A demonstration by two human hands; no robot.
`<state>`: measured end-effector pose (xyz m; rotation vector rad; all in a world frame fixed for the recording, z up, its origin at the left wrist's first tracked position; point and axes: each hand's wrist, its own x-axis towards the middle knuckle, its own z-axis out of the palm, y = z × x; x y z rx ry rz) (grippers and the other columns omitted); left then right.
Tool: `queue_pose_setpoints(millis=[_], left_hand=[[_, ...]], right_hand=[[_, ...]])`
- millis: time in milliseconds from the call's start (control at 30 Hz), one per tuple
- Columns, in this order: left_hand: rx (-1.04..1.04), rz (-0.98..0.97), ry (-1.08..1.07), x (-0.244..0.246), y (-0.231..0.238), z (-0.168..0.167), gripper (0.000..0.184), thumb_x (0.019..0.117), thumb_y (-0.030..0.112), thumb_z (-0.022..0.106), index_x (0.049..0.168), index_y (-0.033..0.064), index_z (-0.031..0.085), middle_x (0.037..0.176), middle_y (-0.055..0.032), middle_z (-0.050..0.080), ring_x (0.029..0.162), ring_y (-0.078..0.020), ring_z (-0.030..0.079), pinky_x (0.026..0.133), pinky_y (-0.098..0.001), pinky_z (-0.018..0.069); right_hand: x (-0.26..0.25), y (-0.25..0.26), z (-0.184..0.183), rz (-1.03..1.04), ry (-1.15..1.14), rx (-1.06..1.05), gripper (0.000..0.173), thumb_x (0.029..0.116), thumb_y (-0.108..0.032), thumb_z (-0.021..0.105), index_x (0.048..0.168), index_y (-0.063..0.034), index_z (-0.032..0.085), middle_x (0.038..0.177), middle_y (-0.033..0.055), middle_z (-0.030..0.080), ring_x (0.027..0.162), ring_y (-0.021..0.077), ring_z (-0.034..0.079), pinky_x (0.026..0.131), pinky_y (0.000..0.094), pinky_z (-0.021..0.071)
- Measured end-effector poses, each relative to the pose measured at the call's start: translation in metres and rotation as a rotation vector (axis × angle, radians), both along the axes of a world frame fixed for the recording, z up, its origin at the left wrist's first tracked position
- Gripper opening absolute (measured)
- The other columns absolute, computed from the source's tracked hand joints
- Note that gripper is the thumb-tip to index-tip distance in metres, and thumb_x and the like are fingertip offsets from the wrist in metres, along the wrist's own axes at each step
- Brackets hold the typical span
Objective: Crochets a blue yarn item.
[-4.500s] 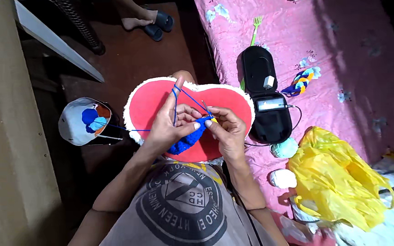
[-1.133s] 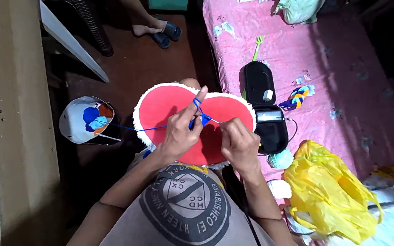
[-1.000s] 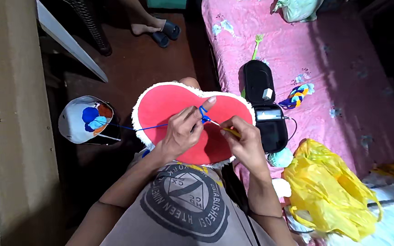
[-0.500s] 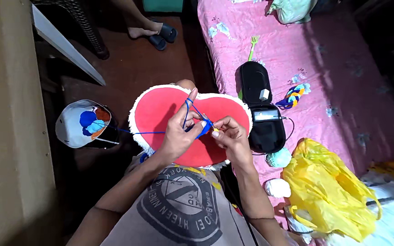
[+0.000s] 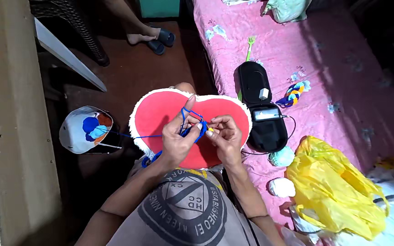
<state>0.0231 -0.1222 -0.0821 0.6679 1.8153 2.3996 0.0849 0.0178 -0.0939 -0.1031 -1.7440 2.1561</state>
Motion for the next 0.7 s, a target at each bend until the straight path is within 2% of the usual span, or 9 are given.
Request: queue_pose_setpoints(millis=[67,200,333,500,700], left_hand=[[-0.023,-0.006,0.029,0.000,-0.001,0.000,0.067,0.0857,-0.010,0.062,0.150,0.0042,0.049,0.092,0.0005,0.071,0.074,-0.0036,0.065,0.067,-0.0180,0.0553],[-0.052,-0.026,0.064,-0.003,-0.004,-0.001,0.064,0.0855,-0.009,0.062,0.148,0.0028,0.052,0.090,-0.0002,0.070,0.068,-0.0026,0.062,0.063,-0.0165,0.0537],[-0.044,-0.066,0.054,-0.009,-0.010,0.001,0.059,0.0870,-0.009,0.060,0.144,0.0042,0.056,0.090,0.0009,0.070,0.069,-0.0018,0.062,0.062,-0.0155,0.0529],[-0.070,-0.099,0.050,-0.014,-0.015,0.001,0.054,0.0875,-0.008,0.057,0.141,0.0002,0.059,0.088,0.0011,0.069,0.068,-0.0013,0.061,0.062,-0.0149,0.0526],[-0.124,-0.125,0.037,-0.015,-0.017,0.002,0.052,0.0880,-0.007,0.055,0.139,-0.0012,0.060,0.084,0.0018,0.067,0.066,-0.0015,0.059,0.059,-0.0143,0.0508]], right_hand=[[0.004,-0.001,-0.001,-0.106,0.039,0.215,0.023,0.0865,0.007,0.067,0.105,-0.0068,0.065,0.094,-0.0014,0.071,0.078,0.0015,0.067,0.072,0.0189,0.0587],[0.005,0.001,-0.006,-0.190,0.116,0.468,0.007,0.0888,0.004,0.066,0.095,0.0011,0.068,0.090,0.0033,0.068,0.079,0.0025,0.066,0.071,0.0174,0.0583],[0.005,0.006,-0.007,-0.208,0.170,0.631,0.002,0.0896,0.001,0.067,0.091,0.0021,0.068,0.088,0.0069,0.069,0.082,0.0046,0.067,0.073,0.0176,0.0576],[0.007,0.014,-0.007,-0.160,0.180,0.677,0.002,0.0901,0.002,0.066,0.090,0.0036,0.067,0.088,0.0086,0.068,0.082,0.0055,0.067,0.074,0.0178,0.0575],[0.009,0.020,-0.011,-0.100,0.161,0.612,0.001,0.0900,0.001,0.066,0.090,0.0026,0.067,0.088,0.0071,0.068,0.082,0.0045,0.067,0.074,0.0180,0.0577]])
